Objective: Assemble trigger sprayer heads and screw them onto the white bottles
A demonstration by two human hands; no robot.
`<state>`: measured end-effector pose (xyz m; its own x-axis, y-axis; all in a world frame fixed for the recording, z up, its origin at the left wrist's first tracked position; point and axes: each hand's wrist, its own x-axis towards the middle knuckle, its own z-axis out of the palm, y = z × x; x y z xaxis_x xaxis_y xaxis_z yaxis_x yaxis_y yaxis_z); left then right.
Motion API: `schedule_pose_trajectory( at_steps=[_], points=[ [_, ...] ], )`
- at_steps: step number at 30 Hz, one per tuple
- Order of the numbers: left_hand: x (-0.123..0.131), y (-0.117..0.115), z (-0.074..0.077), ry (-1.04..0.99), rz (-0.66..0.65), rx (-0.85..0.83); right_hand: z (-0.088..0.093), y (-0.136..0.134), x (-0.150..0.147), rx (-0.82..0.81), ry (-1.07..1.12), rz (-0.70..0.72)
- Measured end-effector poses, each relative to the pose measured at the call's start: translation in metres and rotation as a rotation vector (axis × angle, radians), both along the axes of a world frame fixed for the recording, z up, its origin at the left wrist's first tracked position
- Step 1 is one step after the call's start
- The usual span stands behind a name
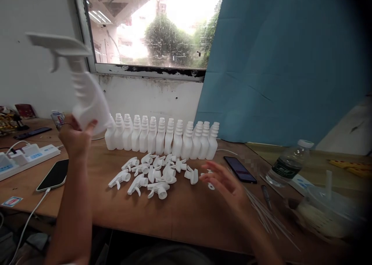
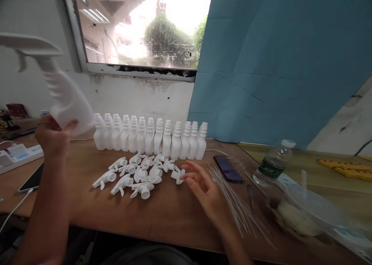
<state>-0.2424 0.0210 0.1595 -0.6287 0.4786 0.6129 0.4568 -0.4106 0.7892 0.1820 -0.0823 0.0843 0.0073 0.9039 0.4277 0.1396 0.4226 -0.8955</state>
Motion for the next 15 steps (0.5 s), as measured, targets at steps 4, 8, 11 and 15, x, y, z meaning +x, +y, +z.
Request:
schedule_pose_trajectory(
  at_steps=[4,8,11,15],
  points=[
    [-0.048,0.046,-0.024,-0.008,0.21,-0.273,-0.053,0.0,0.005,-0.011,-0.152,-0.154],
    [-0.053,0.076,-0.078,0.037,0.231,-0.411,-0.085,-0.001,0.005,0.055,-0.266,-0.141],
    [-0.057,0.098,-0.108,0.102,0.266,-0.493,-0.091,0.001,0.008,0.049,-0.34,-0.103],
    [-0.069,0.118,-0.127,0.259,0.223,-0.523,-0.091,0.003,0.01,0.04,-0.376,-0.074]
  ],
)
